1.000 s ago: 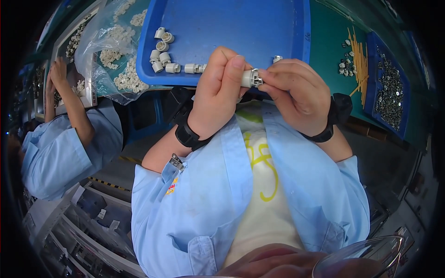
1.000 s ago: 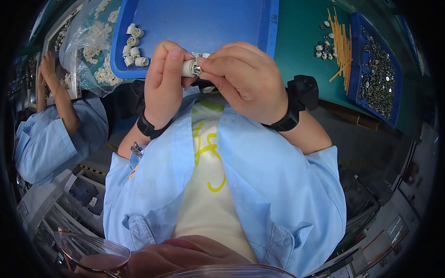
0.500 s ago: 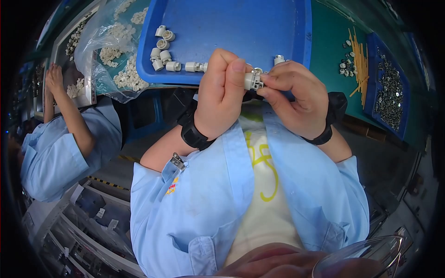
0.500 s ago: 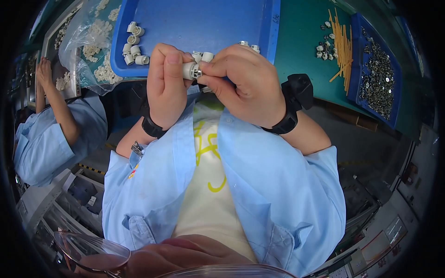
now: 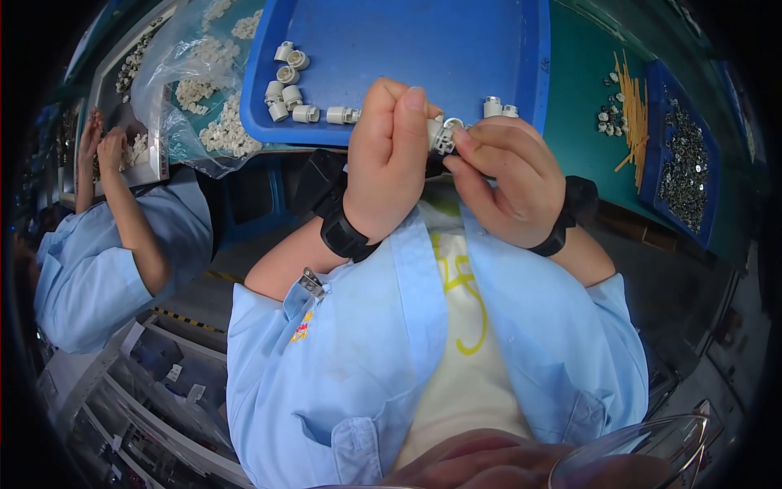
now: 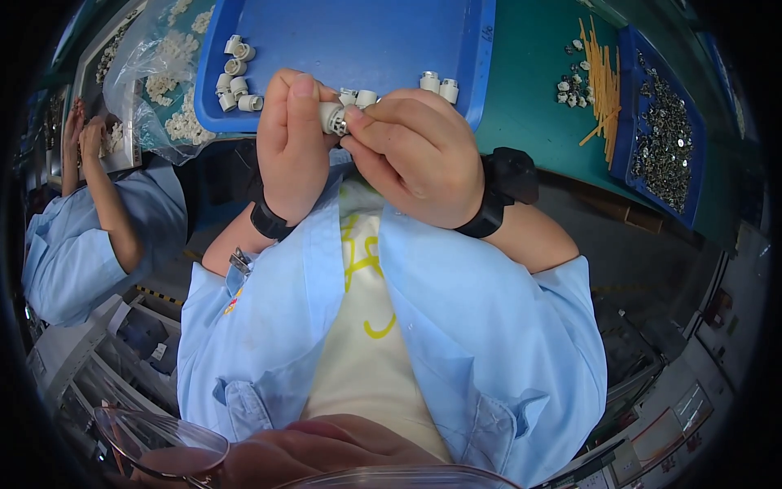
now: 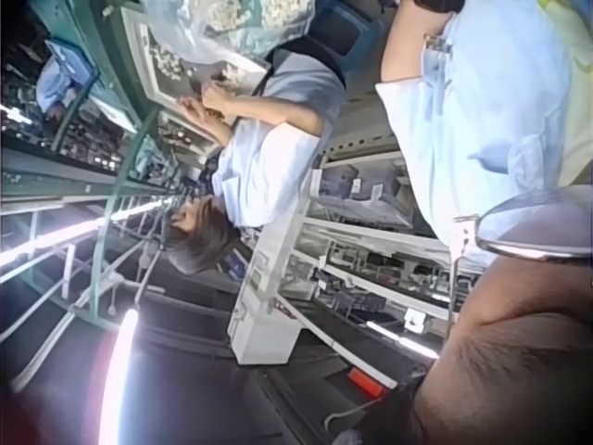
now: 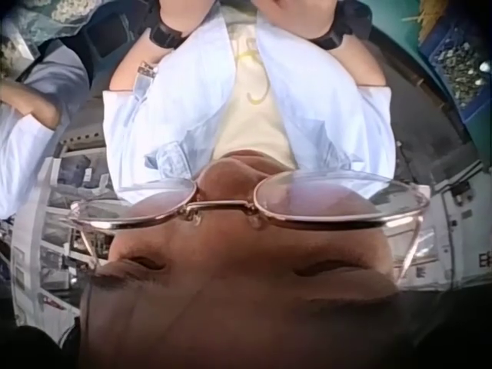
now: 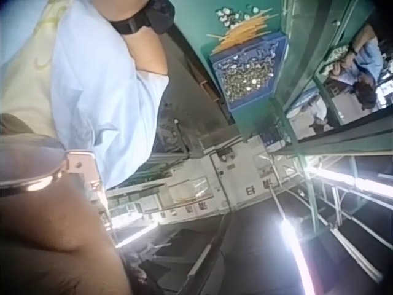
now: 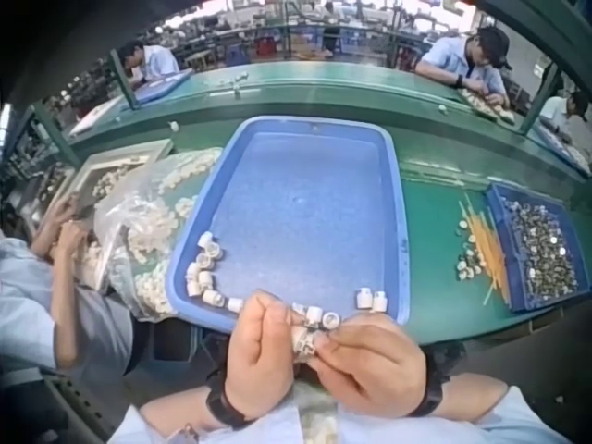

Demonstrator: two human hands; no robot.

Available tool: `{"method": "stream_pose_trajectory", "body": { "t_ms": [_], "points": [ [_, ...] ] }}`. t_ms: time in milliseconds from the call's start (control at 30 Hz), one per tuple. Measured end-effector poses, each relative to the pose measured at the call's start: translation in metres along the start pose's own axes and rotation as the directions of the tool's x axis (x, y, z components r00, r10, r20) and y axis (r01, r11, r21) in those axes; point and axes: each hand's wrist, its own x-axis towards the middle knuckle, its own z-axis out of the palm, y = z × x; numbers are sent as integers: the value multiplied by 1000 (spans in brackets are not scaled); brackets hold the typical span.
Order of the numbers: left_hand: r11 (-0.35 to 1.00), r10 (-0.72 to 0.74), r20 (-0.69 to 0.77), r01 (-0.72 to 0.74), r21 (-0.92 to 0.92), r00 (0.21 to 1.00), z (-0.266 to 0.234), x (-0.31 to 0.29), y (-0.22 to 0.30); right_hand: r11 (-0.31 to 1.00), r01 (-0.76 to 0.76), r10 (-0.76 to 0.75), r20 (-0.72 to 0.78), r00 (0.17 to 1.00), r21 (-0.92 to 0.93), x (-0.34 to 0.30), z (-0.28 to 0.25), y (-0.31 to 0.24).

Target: The person assembles components by hand, picking up a white plastic housing and a metal insert from a blue tray. They press the metal insert into the housing and place the completed unit back onto the tray before repeating the process.

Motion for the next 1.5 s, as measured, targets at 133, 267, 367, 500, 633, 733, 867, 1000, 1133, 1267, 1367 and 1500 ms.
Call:
{"method": "stream_pose_trajectory", "body": {
  "t_ms": [133,267,367,500,633,733,867,1000,1133,1267,1367,1500],
  "points": [
    [999,-21,1,21,-38,1000,2,1,0,1000,-13,14,-25,1000,24,-2,1,2],
    [998,-59,-9,59,-17,998,4,2,2,1000,12,-12,-16,1000,5,-2,-1,3],
    [998,-63,-23,62,-11,998,7,3,1,999,37,-37,0,999,-12,-1,-4,3],
    [999,-27,-39,26,-20,999,10,4,-1,999,38,-38,13,999,-2,-1,-7,3],
    [1000,-10,-26,10,4,1000,12,3,3,999,31,-31,-5,1000,15,1,-10,4],
    [999,-27,7,27,21,1000,13,4,7,997,75,-76,-33,997,-24,3,-12,5],
    [994,5,36,-9,110,999,11,5,11,992,117,-116,6,993,-56,3,-14,5],
    [985,10,72,-23,174,997,11,7,12,992,104,-102,25,994,-65,2,-16,5],
    [998,-29,30,28,53,999,13,4,9,997,-12,16,-46,999,78,0,-14,5],
    [1000,-17,24,17,-9,1000,14,3,7,992,-57,63,-55,996,109,-1,-15,6],
    [999,11,24,-12,33,1000,12,3,8,997,49,-45,-64,997,64,-1,-12,8],
    [963,150,86,-166,211,985,11,4,9,999,21,-22,52,998,27,0,-20,2]
  ]
}}
